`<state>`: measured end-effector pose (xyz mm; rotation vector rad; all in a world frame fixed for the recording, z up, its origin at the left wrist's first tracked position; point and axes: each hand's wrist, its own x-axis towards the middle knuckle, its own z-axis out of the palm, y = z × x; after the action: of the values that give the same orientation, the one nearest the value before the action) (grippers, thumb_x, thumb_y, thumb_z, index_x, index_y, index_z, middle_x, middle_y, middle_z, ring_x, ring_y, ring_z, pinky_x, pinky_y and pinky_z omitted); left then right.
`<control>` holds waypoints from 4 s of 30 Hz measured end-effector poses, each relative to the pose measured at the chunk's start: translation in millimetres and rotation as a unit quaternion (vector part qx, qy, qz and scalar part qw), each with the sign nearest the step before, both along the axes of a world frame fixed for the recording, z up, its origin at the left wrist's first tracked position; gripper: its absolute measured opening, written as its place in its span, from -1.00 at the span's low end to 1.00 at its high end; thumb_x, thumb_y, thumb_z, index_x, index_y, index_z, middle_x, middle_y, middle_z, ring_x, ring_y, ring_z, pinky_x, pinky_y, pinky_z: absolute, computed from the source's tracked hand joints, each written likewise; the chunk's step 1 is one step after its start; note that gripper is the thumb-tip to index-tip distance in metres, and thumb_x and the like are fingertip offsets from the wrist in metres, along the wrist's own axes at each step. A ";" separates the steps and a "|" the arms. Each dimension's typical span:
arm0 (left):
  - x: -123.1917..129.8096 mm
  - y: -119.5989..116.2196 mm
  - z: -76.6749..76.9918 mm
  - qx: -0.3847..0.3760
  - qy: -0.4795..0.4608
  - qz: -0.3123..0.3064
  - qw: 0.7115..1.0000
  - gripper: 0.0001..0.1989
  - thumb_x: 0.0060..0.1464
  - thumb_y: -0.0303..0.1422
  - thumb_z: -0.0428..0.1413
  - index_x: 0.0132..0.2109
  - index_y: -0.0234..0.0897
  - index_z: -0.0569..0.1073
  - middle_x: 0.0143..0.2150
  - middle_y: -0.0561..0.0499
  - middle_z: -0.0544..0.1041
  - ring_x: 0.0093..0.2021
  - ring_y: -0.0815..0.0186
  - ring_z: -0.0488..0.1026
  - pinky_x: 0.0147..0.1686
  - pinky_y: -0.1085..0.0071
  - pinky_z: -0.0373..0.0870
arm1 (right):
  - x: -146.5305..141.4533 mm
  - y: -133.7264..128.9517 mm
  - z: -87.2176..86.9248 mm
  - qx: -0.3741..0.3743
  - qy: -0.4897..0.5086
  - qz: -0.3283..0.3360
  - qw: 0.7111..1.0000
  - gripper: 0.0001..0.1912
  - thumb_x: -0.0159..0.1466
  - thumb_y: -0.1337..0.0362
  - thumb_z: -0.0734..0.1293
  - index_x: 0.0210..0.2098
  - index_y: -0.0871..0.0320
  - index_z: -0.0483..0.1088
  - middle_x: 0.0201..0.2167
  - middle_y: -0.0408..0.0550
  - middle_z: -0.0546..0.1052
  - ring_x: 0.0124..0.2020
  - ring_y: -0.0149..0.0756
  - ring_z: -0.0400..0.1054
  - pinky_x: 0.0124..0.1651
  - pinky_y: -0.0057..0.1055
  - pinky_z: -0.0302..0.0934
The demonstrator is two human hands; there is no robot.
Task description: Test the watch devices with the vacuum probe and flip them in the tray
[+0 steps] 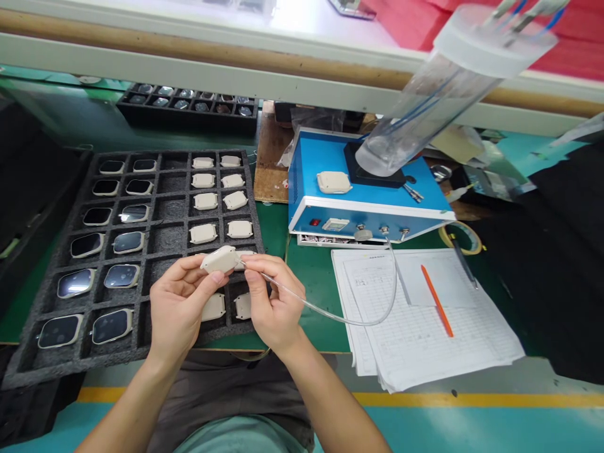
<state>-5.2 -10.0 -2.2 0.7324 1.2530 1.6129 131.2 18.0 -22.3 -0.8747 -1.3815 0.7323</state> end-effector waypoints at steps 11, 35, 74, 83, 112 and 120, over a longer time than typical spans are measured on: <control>-3.4 3.0 -0.4 -0.001 0.000 0.004 1.000 -0.64 -0.05 -0.33 0.48 -0.11 -0.29 0.61 -0.14 -0.10 0.75 -0.14 0.19 0.73 -0.07 0.41 0.66 | -3.3 3.9 4.5 0.007 -0.003 0.006 1.000 -0.86 0.42 0.37 0.35 -0.12 0.05 0.56 -0.14 0.00 0.67 -0.11 -0.20 0.62 -0.01 -0.18 0.60; -3.9 5.6 1.9 0.009 -0.009 0.012 1.000 -0.64 -0.09 -0.33 0.51 -0.14 -0.29 0.63 -0.16 -0.09 0.75 -0.17 0.23 0.73 -0.11 0.49 0.66 | -6.0 7.5 8.1 0.012 -0.003 0.006 1.000 -0.88 0.42 0.33 0.35 -0.15 0.08 0.57 -0.16 0.02 0.68 -0.12 -0.22 0.63 -0.03 -0.23 0.59; -4.7 3.7 -0.2 0.008 -0.012 0.002 1.000 -0.64 -0.06 -0.32 0.49 -0.12 -0.31 0.62 -0.15 -0.11 0.75 -0.16 0.23 0.73 -0.15 0.52 0.65 | -4.7 5.0 2.9 -0.010 0.015 0.031 0.999 -0.82 0.42 0.40 0.35 -0.10 0.02 0.56 -0.11 -0.03 0.65 -0.08 -0.22 0.60 0.01 -0.20 0.55; -5.5 4.9 0.8 0.011 -0.015 0.001 1.000 -0.65 -0.06 -0.30 0.50 -0.14 -0.30 0.61 -0.16 -0.10 0.75 -0.15 0.24 0.73 -0.15 0.54 0.65 | -5.7 5.6 2.7 -0.011 0.015 0.029 0.999 -0.83 0.42 0.38 0.34 -0.11 0.02 0.56 -0.12 -0.02 0.65 -0.09 -0.22 0.60 -0.01 -0.22 0.56; -7.5 6.2 0.4 -0.002 0.006 0.000 1.000 -0.60 -0.08 -0.27 0.50 -0.13 -0.31 0.59 -0.14 -0.13 0.75 -0.14 0.19 0.72 -0.11 0.43 0.66 | -6.7 7.5 6.5 -0.007 0.001 0.014 1.000 -0.88 0.43 0.32 0.34 -0.15 0.08 0.56 -0.14 0.04 0.67 -0.12 -0.21 0.62 -0.02 -0.22 0.57; -5.4 -13.2 14.3 -0.012 0.099 0.009 0.995 -0.61 0.12 -0.20 0.35 0.03 -0.27 0.54 -0.15 -0.11 0.72 -0.18 0.16 0.69 -0.16 0.33 0.61 | 1.2 -2.1 0.4 0.001 0.012 -0.014 1.000 -0.91 0.40 0.31 0.38 -0.15 0.06 0.56 -0.16 0.01 0.66 -0.12 -0.18 0.61 -0.06 -0.17 0.59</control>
<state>-10.6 -23.2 12.2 0.8866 1.4214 1.5664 132.3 15.9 -21.9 -0.8796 -1.3465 0.7182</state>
